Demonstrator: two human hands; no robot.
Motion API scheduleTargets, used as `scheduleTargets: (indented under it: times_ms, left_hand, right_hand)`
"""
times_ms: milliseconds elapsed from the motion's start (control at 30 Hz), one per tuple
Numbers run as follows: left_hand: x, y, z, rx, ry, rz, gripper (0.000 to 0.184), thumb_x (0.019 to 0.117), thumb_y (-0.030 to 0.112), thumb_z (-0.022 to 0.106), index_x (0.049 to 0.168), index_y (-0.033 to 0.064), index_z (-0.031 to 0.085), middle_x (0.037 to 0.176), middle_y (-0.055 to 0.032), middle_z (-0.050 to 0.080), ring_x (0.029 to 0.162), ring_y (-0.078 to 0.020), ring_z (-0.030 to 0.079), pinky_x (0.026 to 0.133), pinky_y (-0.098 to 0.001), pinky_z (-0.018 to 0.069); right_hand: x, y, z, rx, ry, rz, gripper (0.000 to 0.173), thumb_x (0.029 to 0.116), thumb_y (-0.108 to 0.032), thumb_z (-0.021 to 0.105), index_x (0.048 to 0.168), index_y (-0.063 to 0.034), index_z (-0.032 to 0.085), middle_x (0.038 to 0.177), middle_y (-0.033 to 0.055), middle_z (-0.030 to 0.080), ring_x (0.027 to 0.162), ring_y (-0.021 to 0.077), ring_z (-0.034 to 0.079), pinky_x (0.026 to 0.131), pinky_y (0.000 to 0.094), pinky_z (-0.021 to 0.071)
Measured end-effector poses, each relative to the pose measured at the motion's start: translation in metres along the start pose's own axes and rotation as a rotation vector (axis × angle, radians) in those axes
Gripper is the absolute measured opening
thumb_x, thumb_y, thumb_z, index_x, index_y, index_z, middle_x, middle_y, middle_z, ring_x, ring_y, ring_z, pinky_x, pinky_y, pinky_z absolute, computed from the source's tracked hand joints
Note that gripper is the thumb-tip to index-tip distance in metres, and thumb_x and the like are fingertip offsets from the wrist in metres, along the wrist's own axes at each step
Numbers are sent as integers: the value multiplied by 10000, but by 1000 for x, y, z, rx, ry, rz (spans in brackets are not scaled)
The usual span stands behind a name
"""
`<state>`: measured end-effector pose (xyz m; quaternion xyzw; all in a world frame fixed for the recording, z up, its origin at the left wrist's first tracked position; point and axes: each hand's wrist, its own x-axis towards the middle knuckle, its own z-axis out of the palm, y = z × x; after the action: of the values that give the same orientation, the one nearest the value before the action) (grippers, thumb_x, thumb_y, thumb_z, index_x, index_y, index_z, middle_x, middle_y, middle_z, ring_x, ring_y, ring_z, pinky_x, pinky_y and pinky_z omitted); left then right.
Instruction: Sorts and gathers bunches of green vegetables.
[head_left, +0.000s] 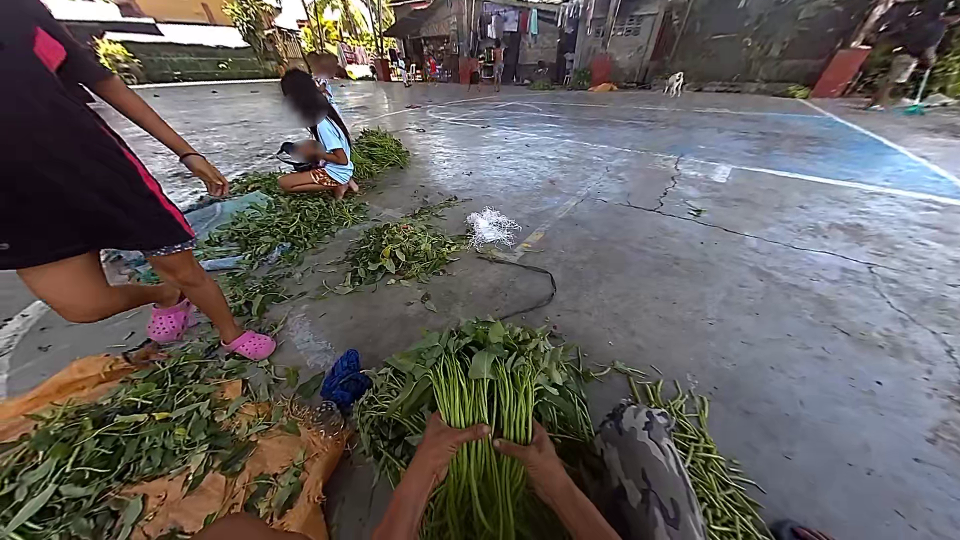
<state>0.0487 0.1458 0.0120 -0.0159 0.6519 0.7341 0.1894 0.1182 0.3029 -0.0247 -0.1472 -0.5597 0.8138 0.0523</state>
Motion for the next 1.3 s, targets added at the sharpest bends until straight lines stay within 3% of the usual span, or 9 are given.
scheduleTargets:
  times_ms: [100,267,467,567,700,867,967,1167,1300]
  left_hand:
    - [2,0,6,50,12,-33,826,610,-109,894,1320,-49,476,1143,-146,675,1020,-148,687,892,-297,586]
    - [7,15,1,2,55,-35,747,651,-121,861,1297,-50,492,1098,-160,684,975,-181,696,846,-324,598]
    - [15,44,-19,-82,201,29,654,716,-134,823,1284,-64,507,1051,-178,703,907,-212,716,782,-353,616]
    - [12,41,-15,-9,183,8,733,690,-117,856,1324,-61,491,1138,-188,671,999,-211,688,854,-355,594]
    - [10,19,10,59,76,-25,796,639,-108,890,1322,-68,483,1171,-181,659,1054,-187,669,904,-332,574]
    - [14,17,19,24,137,-5,776,657,-77,902,1317,-74,493,1182,-186,650,1055,-180,660,904,-320,567]
    - [18,17,18,50,203,34,721,648,-63,915,1260,-86,533,1135,-193,669,1020,-186,673,886,-326,573]
    - [8,1,33,572,101,47,576,661,144,920,1119,-56,635,1027,-169,692,983,-244,674,908,-421,535]
    - [-2,-2,42,746,33,17,519,709,171,887,1116,-51,653,1044,-192,696,1012,-292,675,927,-469,526]
  right_hand:
    - [0,0,0,-5,6,-12,631,743,109,781,1306,73,497,1060,99,699,936,101,699,863,256,594]
    - [10,-8,-10,189,148,-24,351,863,90,672,1175,64,515,792,89,682,665,142,676,674,285,602]
    - [20,-17,-20,328,382,-14,175,951,55,638,1107,54,558,750,91,655,617,137,640,613,281,583]
    - [15,-11,-7,236,286,0,199,920,77,663,1097,68,575,781,101,689,663,146,671,660,282,594]
    - [7,-7,10,70,80,4,422,822,98,739,1211,83,576,995,115,724,885,132,710,827,287,603]
    - [10,-15,-1,161,286,-3,368,872,106,697,1204,91,540,872,132,712,751,162,705,724,299,608]
    - [11,-18,1,193,362,-69,396,868,117,697,1229,96,534,883,133,714,757,158,708,725,285,609]
    - [6,-21,11,160,280,-336,416,810,134,709,1189,94,543,934,110,730,859,135,717,818,265,602]
    - [9,-19,8,116,269,-266,433,840,126,697,1241,105,536,992,128,740,922,147,718,857,271,591]
